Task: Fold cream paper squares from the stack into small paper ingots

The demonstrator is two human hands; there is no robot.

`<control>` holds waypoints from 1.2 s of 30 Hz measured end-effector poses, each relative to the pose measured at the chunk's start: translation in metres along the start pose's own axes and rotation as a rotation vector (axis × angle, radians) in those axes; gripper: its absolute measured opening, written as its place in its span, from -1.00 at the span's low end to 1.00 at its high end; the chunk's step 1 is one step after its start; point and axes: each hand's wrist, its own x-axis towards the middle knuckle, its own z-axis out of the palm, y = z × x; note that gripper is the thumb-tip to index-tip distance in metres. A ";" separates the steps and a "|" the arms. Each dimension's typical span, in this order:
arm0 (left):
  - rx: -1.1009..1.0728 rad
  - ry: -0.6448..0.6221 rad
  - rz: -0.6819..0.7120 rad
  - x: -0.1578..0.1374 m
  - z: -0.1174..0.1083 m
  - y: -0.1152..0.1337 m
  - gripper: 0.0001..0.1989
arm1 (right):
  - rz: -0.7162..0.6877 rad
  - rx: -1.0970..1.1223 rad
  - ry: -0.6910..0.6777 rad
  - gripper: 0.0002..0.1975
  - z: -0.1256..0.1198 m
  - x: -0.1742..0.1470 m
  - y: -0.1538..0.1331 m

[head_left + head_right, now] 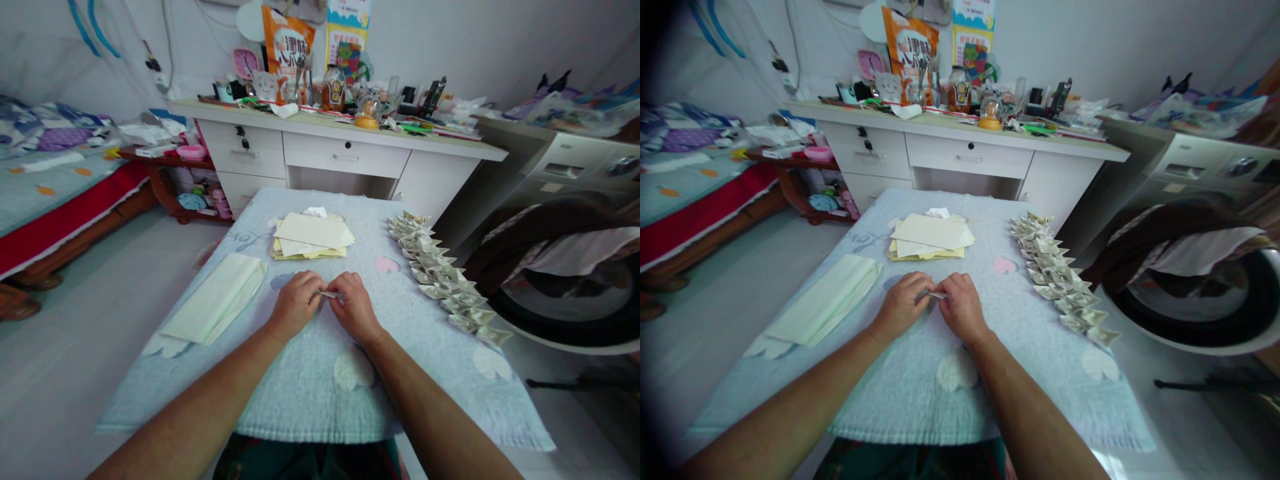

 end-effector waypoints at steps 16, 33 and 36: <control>0.246 -0.202 0.123 -0.010 -0.003 -0.006 -0.91 | 0.014 -0.081 -0.285 -0.84 -0.005 -0.006 0.007; 0.181 -0.210 0.152 -0.012 -0.004 -0.008 -0.88 | 0.015 -0.046 -0.280 -0.87 -0.011 -0.006 0.008; 0.185 -0.218 0.151 -0.011 -0.005 -0.005 -0.88 | 0.015 -0.049 -0.291 -0.89 -0.012 -0.006 0.008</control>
